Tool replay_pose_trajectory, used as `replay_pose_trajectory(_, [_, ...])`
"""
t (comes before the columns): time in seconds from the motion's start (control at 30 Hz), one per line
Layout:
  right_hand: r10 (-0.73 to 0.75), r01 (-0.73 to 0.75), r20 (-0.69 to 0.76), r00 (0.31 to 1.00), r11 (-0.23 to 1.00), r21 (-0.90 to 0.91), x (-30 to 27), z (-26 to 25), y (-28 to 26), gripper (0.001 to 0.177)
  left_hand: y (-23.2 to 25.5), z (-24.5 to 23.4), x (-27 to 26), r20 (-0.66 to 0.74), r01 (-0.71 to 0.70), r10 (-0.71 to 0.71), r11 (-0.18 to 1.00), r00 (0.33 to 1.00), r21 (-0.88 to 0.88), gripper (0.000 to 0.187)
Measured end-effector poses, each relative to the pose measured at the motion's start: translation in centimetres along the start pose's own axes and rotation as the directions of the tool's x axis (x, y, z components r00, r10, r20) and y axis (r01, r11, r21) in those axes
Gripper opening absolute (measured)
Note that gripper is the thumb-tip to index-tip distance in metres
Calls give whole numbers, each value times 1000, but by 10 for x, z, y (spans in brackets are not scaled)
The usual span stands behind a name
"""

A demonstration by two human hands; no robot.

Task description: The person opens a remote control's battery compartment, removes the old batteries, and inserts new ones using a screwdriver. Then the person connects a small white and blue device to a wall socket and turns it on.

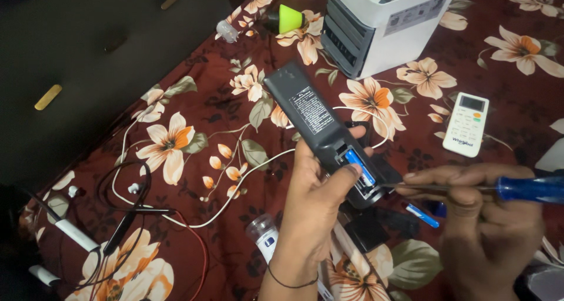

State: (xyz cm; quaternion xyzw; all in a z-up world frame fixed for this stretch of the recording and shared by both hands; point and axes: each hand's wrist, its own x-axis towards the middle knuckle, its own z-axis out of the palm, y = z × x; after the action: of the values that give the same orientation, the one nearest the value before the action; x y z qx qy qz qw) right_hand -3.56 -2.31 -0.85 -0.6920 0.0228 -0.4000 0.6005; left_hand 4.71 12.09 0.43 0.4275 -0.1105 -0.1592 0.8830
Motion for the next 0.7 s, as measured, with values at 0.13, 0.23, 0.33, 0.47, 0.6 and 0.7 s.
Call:
replay_pose_trajectory(0.13, [-63, 61, 50, 997, 997, 41, -2, 0, 4, 11, 0, 0, 0, -7, 20, -21, 998, 1000, -63, 53])
replay_pose_trajectory(0.23, [-62, 60, 17, 998, 991, 122, -6, 0, 15, 13, 1, 0, 2, -70, 58, -62, 997, 996, -57, 53])
replay_pose_trajectory(0.33, [-178, 166, 53, 983, 971, 172, -14, -1, 36, 20, 4, -2, 4, -130, 87, -93, 995, 987, -48, 50])
replay_pose_trajectory(0.47, [-164, 150, 41, 986, 960, 236, -22, -5, 53, 23, 5, -5, 4, -117, 74, -84, 993, 990, -93, 45])
replay_pose_trajectory(0.6, [-128, 90, 117, 985, 955, 282, -9, -8, 49, 12, 0, -4, 2, -47, 121, -140, 950, 989, -287, 43])
replay_pose_trajectory(0.7, [-222, -105, 449, 865, 796, 597, 13, -20, 49, 13, -3, -4, 2, 25, 145, -146, 919, 989, -366, 42])
